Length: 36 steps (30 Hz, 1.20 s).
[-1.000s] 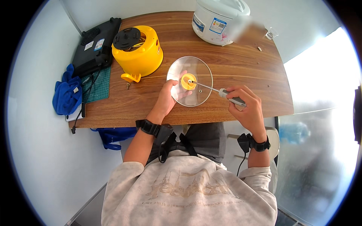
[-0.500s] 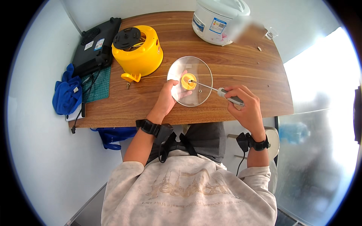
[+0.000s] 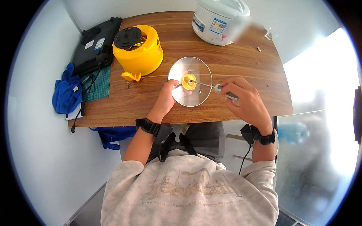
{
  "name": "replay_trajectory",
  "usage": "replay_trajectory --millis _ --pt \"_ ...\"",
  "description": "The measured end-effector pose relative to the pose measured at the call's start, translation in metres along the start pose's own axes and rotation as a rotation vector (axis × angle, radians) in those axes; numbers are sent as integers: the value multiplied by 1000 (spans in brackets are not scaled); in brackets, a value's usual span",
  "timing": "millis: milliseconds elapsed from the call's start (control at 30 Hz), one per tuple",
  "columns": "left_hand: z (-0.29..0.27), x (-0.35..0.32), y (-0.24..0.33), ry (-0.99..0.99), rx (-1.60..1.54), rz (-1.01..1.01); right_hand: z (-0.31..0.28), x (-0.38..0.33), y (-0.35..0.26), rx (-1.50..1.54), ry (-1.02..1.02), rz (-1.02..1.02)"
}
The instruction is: The person uses a screwdriver to remove screws from the bottom of a yellow kettle and then from a glass lid. They remove the kettle's base cover to expose internal wiring and detach a yellow plastic component from the glass lid.
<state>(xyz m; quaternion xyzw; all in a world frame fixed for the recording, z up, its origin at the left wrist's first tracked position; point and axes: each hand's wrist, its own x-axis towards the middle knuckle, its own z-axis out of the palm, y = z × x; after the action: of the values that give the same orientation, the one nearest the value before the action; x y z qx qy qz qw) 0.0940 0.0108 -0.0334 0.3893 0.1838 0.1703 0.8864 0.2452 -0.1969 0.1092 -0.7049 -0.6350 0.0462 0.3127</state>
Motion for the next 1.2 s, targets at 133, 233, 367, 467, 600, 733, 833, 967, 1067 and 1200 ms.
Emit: replay_trajectory --millis 133,233,367,467,600,733,833,967,1067,1200 --pt "1 -1 2 -4 -10 2 -12 11 -7 49 -65 110" --pt "4 -2 3 -13 -13 15 -18 17 -8 58 -59 191" --pt "4 -2 3 -61 -12 39 -23 18 -8 89 -61 141" --pt "6 -3 5 -20 -1 29 -22 21 -6 86 0 49" --pt "4 -3 3 -34 2 33 -21 24 -9 66 74 64" --pt "-1 0 1 -39 -22 9 -16 29 -11 154 110 133" --pt "-2 0 1 -31 -14 5 -14 32 -6 116 119 75" --pt "3 -2 2 -4 12 17 -15 37 -7 94 103 95" --pt "3 -2 3 -26 5 8 -12 40 -7 43 134 111" --pt "5 -4 5 -35 -2 20 -6 42 -3 -10 190 110"
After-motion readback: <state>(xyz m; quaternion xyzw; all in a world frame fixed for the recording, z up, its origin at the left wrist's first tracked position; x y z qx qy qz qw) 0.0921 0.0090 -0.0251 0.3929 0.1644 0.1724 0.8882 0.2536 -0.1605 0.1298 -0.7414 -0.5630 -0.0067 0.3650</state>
